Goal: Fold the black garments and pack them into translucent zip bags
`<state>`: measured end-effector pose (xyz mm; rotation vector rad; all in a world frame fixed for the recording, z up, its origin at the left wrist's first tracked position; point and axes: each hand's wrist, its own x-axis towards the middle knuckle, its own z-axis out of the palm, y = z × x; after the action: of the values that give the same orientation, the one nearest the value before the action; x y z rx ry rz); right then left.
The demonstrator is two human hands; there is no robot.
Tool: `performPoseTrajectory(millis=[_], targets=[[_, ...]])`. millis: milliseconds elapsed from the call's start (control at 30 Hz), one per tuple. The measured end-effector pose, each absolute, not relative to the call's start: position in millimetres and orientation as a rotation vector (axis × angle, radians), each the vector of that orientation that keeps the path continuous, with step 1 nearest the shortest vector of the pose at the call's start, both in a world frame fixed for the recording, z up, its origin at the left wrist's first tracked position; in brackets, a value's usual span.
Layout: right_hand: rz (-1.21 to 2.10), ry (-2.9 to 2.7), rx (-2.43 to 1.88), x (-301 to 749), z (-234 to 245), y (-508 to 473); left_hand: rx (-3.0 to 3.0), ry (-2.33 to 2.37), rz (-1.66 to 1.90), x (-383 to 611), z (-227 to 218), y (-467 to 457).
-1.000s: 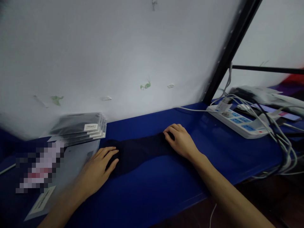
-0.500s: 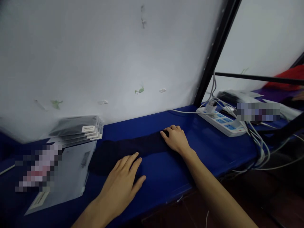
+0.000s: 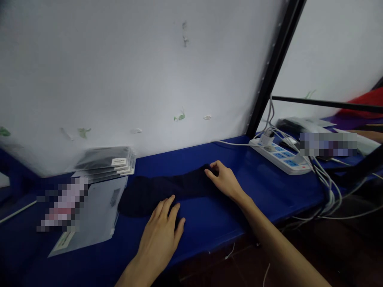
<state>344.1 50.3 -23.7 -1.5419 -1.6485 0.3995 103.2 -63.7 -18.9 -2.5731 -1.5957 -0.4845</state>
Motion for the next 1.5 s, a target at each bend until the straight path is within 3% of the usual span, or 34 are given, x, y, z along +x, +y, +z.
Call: performPoseTrajectory(millis=[267,600,867,1033,1200,1267,1500], targets=[[1.012,-1.296,-1.303,350,1,23,-2.582,-1.606,-0.534,102,-20,-65],[1.356,-1.152,-0.948,271,70,27,-2.643,-1.498,-0.550,102,-21,-68],[1.494,-1.462,-1.184,161,36,67,-2.672,-1.521,-0.573,101,-24,-70],[1.343,-1.793,-1.190,148,14,74,-2.690,-1.522,-0.584,102,-28,-72],[0.368,-2.512,-1.174,174,18,76,-2.762,-1.466,-0.695,101,-30,-77],[0.142,-2.592,-1.152,189,18,80,-2.812,-1.442,-0.746,99,-27,-79],[0.160,-2.632,-1.213,257,3,102,-2.899,-1.407,-0.869,95,-17,-83]])
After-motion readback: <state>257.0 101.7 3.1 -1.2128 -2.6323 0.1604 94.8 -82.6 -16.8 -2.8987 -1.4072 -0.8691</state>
